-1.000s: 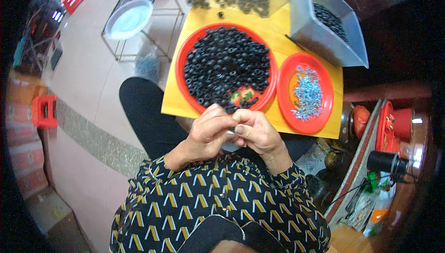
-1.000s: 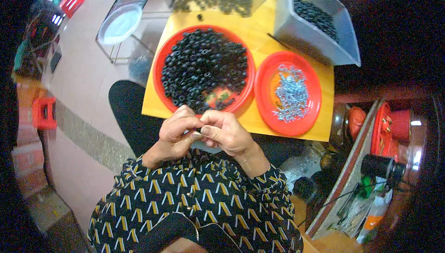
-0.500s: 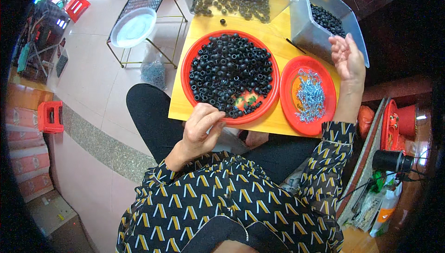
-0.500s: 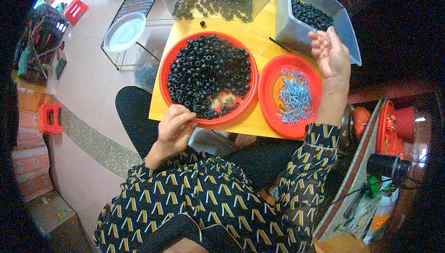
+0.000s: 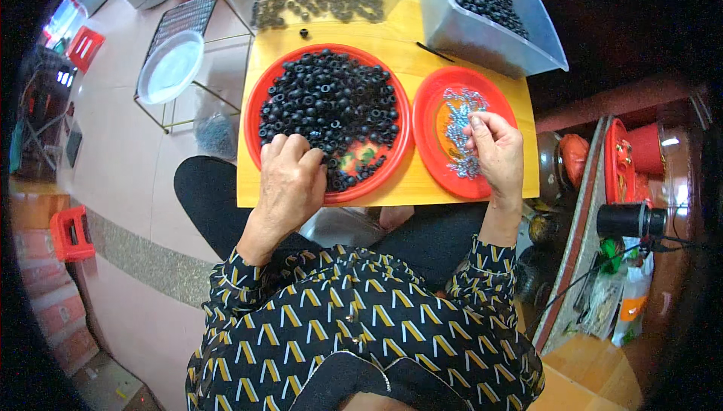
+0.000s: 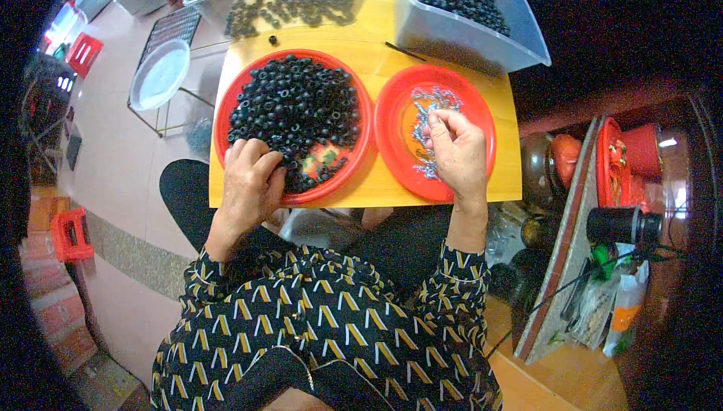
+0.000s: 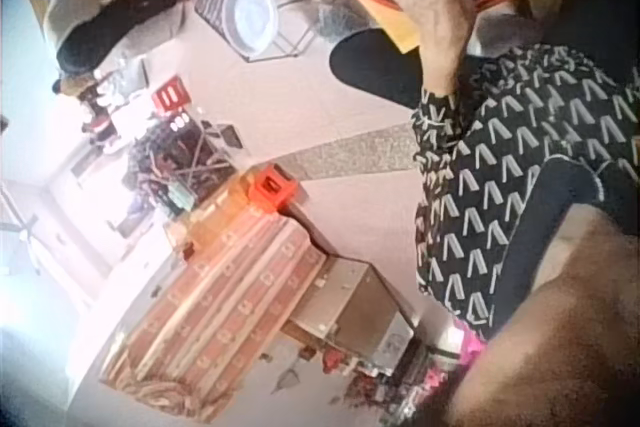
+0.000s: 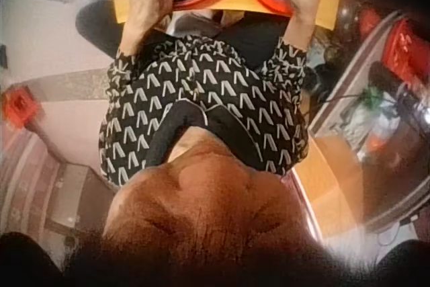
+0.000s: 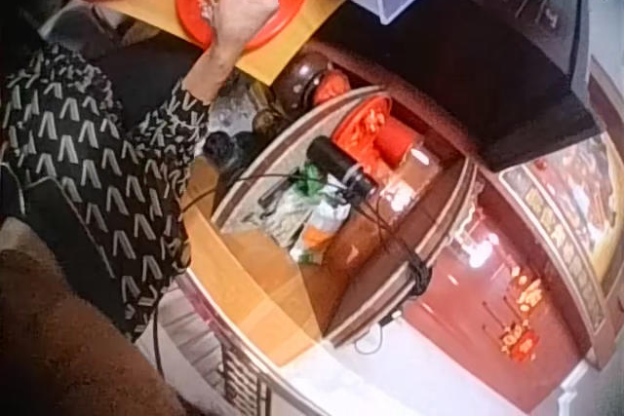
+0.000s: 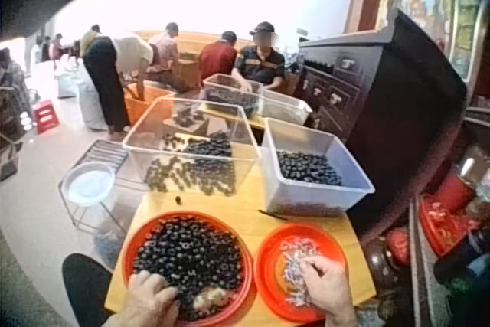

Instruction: The person sorts and assembles small plastic rings and clear gaskets by hand at a low table.

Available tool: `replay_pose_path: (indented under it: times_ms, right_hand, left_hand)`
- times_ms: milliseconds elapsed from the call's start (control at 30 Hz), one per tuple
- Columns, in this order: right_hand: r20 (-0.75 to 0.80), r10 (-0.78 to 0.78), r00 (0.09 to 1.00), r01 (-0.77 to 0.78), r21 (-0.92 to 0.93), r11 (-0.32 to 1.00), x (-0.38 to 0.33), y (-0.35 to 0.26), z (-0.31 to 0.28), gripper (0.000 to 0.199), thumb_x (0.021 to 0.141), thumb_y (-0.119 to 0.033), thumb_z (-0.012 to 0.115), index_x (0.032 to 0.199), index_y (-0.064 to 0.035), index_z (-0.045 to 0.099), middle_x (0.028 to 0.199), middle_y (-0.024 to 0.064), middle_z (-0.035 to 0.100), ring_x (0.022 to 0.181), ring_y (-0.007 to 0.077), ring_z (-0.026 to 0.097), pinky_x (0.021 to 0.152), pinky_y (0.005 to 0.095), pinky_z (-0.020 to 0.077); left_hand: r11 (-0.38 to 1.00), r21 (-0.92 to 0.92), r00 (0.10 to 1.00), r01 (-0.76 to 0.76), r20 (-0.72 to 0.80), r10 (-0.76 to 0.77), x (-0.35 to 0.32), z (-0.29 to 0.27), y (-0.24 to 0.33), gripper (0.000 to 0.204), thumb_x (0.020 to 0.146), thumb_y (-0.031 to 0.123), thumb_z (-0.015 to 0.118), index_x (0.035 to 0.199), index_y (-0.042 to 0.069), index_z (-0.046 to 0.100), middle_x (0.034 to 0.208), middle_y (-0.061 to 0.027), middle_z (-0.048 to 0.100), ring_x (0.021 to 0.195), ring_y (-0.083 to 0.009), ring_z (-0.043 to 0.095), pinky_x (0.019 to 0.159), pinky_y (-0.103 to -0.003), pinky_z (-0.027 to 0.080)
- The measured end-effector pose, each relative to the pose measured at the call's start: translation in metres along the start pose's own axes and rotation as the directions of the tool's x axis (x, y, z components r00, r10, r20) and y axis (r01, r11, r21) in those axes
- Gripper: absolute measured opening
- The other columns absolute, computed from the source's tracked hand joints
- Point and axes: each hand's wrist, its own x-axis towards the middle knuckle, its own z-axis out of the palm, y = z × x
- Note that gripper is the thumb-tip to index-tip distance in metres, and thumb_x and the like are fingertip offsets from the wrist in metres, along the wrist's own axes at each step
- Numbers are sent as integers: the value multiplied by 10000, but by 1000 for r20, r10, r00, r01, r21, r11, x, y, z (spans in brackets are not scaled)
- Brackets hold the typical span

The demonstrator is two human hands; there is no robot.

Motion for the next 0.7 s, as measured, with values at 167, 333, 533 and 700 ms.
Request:
replay_pose_path:
  times_ms: [167, 333, 533, 700]
  right_hand:
    - [-59, -13, 998, -4, -274, 962, -9, 32, -10, 138, 798, -111, 600, 859, 11, 623, 670, 57, 590, 565, 107, 537, 531, 258, 437]
    - [-4, -242, 970, 215, -447, 868, -18, 10, 15, 127, 772, -73, 598, 857, 21, 614, 750, 163, 602, 639, 253, 591, 579, 315, 460]
    - [260, -509, 821, 566, -243, 788, -34, -15, 74, 90, 754, -6, 602, 835, 32, 609, 756, 133, 595, 675, 243, 588, 609, 306, 462]
    - [451, -609, 652, 737, -186, 650, -36, -19, 128, 162, 684, 15, 608, 844, -4, 592, 773, 111, 548, 744, 267, 538, 661, 349, 442]
  left_hand:
    - [998, 56, 999, 4, 43, -6, 3, 4, 3, 214, 596, 7, 626, 796, 42, 561, 773, -83, 485, 745, -270, 457, 653, -376, 353]
    - [992, -98, 992, -78, -102, 68, 3, 1, 2, 203, 610, 11, 629, 789, 40, 538, 768, -95, 467, 734, -269, 447, 641, -373, 325]
    - [801, -590, 974, 104, -104, -203, -26, -5, 4, 174, 745, -5, 596, 907, -10, 532, 874, -113, 524, 779, -208, 513, 667, -303, 429]
    - [-82, -973, 859, 215, 228, -459, -49, -10, 1, 167, 862, 45, 525, 1018, -14, 528, 955, -92, 575, 792, -127, 566, 691, -232, 471]
